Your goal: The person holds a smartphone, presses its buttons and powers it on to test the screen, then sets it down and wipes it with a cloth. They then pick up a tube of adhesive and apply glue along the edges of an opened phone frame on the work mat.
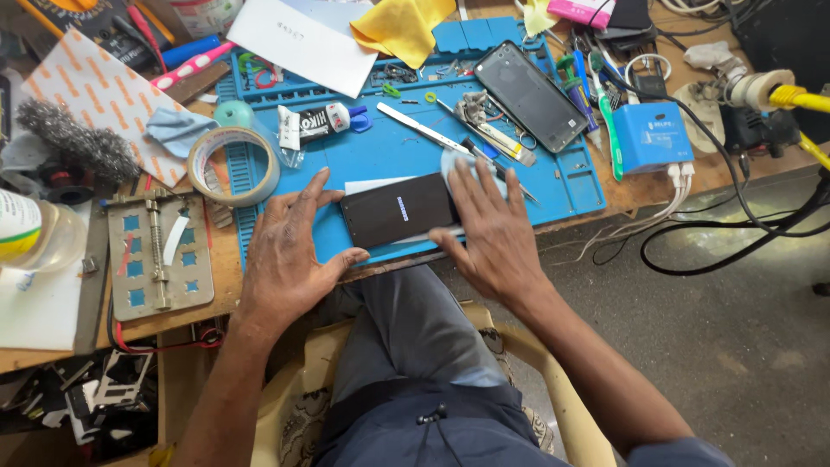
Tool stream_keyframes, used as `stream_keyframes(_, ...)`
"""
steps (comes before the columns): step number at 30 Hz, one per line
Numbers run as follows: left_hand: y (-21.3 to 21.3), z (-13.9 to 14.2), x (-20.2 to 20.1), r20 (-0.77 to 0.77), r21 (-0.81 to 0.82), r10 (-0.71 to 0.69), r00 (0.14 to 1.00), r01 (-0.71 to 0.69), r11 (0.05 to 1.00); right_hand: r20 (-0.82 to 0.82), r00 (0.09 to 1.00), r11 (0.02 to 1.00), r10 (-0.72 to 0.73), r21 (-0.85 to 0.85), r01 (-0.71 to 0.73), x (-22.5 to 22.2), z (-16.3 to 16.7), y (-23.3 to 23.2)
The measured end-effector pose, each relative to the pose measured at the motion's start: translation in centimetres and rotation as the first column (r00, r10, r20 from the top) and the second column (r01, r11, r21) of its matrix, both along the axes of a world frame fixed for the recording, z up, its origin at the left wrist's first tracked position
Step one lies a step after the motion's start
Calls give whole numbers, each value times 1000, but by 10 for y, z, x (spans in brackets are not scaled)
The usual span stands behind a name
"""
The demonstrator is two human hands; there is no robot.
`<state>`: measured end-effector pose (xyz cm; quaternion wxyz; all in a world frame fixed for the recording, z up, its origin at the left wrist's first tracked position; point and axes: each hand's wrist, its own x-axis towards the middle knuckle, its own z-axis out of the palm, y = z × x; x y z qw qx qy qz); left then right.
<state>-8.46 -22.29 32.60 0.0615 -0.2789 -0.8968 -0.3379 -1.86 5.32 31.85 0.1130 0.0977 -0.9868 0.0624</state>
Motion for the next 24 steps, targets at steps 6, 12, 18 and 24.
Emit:
stream_keyframes(6,2,2,-1,-7,-37,-2,1000,2,999,-5,1000,1000,9,-3,-9,-6,-1,-1)
stream_keyframes(12,-1,-2,-1,-36,-31,9,999,-10,999,-63,997,998,50,-21,-51,8,3,6)
stream_keyframes(18,-1,-4,-1,-29,-8,-2,1000,2,1000,-118,993,968,-2,-250,-28,11,-4,28)
stream_keyframes(24,0,0,1,-21,6,4,1000,-4,1000,-126,991,940,50,-330,-89,-23,-5,24)
